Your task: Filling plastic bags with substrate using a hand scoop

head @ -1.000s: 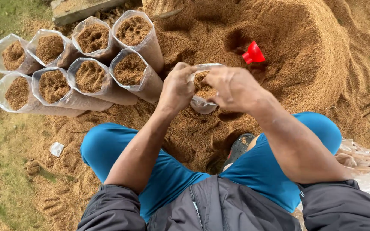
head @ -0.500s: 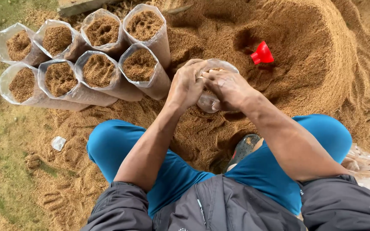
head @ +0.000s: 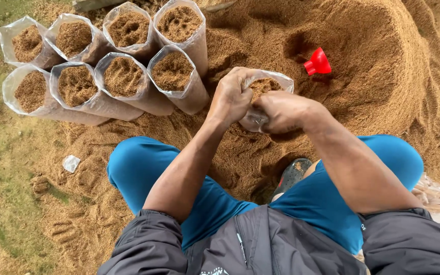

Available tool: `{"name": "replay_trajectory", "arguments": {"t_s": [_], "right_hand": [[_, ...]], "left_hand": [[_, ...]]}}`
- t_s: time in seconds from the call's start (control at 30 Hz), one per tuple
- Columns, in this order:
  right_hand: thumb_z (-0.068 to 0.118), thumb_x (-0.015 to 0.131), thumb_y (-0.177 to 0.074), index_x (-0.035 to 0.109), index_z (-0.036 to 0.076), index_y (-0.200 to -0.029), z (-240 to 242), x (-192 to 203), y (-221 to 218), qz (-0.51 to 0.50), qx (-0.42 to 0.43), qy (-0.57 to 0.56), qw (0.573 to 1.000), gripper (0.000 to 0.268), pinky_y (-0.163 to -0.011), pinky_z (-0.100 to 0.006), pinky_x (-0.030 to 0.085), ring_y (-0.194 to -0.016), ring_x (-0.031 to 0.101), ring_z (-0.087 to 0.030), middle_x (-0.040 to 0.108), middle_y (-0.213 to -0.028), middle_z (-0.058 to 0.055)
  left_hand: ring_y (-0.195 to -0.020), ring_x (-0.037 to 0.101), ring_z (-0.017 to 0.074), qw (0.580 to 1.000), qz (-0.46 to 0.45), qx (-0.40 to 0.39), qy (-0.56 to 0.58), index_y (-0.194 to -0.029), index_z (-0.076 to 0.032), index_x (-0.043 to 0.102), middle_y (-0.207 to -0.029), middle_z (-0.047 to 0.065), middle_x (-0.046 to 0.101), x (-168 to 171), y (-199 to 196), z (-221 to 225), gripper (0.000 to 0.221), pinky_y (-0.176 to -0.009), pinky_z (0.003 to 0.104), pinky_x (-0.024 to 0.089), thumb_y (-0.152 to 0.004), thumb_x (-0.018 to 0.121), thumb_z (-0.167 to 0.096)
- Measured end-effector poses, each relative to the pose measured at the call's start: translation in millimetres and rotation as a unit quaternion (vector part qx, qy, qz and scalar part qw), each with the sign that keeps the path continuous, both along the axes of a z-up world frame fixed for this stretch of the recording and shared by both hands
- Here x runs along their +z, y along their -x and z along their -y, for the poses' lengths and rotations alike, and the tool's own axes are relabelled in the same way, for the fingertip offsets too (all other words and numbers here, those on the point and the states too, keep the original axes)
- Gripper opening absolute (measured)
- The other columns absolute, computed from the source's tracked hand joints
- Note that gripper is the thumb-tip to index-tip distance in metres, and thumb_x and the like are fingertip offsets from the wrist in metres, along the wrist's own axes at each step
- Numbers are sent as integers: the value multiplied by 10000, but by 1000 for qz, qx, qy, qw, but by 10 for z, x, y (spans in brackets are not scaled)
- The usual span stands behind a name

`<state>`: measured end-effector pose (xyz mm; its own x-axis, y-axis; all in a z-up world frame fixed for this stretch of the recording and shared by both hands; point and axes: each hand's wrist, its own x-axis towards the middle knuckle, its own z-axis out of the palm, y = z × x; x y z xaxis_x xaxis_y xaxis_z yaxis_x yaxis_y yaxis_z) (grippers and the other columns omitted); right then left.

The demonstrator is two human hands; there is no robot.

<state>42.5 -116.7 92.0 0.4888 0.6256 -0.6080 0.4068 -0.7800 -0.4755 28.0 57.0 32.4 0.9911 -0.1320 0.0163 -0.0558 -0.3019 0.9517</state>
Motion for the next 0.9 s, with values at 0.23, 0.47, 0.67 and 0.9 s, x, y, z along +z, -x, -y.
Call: {"name": "replay_trajectory", "arguments": {"t_s": [0.23,0.47,0.67,0.9], "right_hand": [[121,700,-936,694,-60,-1134,-47,118,-99,53,11,-1,999,268,-1017,-520,530,-983,721,-335,729,-1009,-201],[49,659,-909,714,22,-1024,100,-418,-38,81,-4,76,994,130,-1013,-508,537,-910,728,-291,737,-905,-134],[28,589,-926,695,-7,-1077,-95,145,34,126,46,62,989,188,-1050,-513,517,-1015,716,-323,743,-988,-167],[167,780,-826,668,11,-1123,-42,-486,-106,147,-19,-21,989,354,-1070,-509,496,-1093,667,-369,698,-1059,-175]], "left_hand": [[-1189,640,363,1000,-2,-1,-14,-1225,4,696,-1220,176,660,21,-3,14,381,-1035,491,508,-866,605,95],[-1114,638,324,999,25,28,35,-1068,-2,735,-1150,172,640,21,-5,111,283,-962,447,547,-874,580,133],[-1086,659,324,998,46,31,23,-1037,-21,742,-1133,153,658,-55,19,75,228,-886,446,575,-872,634,94],[-1069,681,379,995,87,37,9,-965,-46,734,-1078,143,673,-139,31,100,167,-893,491,575,-861,656,59]]}}
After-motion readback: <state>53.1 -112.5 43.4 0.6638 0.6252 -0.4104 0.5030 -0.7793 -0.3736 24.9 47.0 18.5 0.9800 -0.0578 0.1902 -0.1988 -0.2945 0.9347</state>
